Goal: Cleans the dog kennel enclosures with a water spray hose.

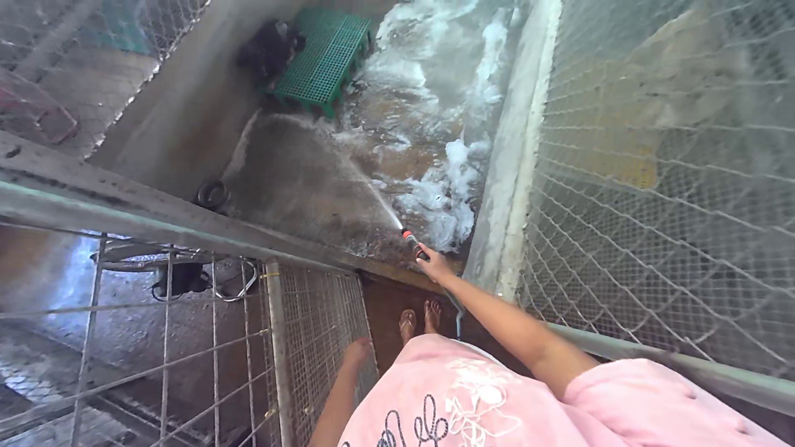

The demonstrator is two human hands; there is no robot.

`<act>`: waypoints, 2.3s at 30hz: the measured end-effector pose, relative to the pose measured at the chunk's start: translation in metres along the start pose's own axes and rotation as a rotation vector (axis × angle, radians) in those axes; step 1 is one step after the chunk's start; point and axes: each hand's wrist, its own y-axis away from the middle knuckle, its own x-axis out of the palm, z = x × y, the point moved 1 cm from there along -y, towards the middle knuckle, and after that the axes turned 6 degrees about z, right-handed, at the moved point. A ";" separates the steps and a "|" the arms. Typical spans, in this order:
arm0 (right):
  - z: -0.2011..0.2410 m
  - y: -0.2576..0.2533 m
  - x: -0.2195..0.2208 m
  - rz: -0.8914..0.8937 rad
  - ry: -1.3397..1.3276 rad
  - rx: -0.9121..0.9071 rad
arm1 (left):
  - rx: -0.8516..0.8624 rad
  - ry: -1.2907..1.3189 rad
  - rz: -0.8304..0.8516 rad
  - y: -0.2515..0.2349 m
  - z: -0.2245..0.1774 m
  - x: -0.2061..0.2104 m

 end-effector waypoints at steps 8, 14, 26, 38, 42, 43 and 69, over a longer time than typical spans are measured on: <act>-0.013 0.016 -0.004 -0.031 -0.114 0.108 | 0.024 -0.038 0.014 -0.004 0.001 0.002; -0.032 0.027 0.009 0.117 -0.085 0.173 | 0.017 -0.059 0.032 -0.005 -0.003 0.000; -0.137 0.057 -0.009 -0.186 -0.272 0.549 | 0.016 0.066 -0.030 -0.016 -0.006 -0.010; -0.097 0.051 -0.006 -0.193 -0.279 0.352 | 0.043 0.108 -0.071 -0.023 -0.002 -0.026; -0.098 0.049 -0.027 -0.293 -0.288 0.354 | 0.035 0.068 -0.063 -0.021 -0.005 -0.021; -0.095 0.048 -0.028 -0.278 -0.276 0.334 | 0.031 0.064 -0.062 -0.021 -0.005 -0.021; -0.036 0.036 -0.077 -0.372 -0.276 0.075 | 0.049 0.062 -0.080 -0.034 0.019 -0.032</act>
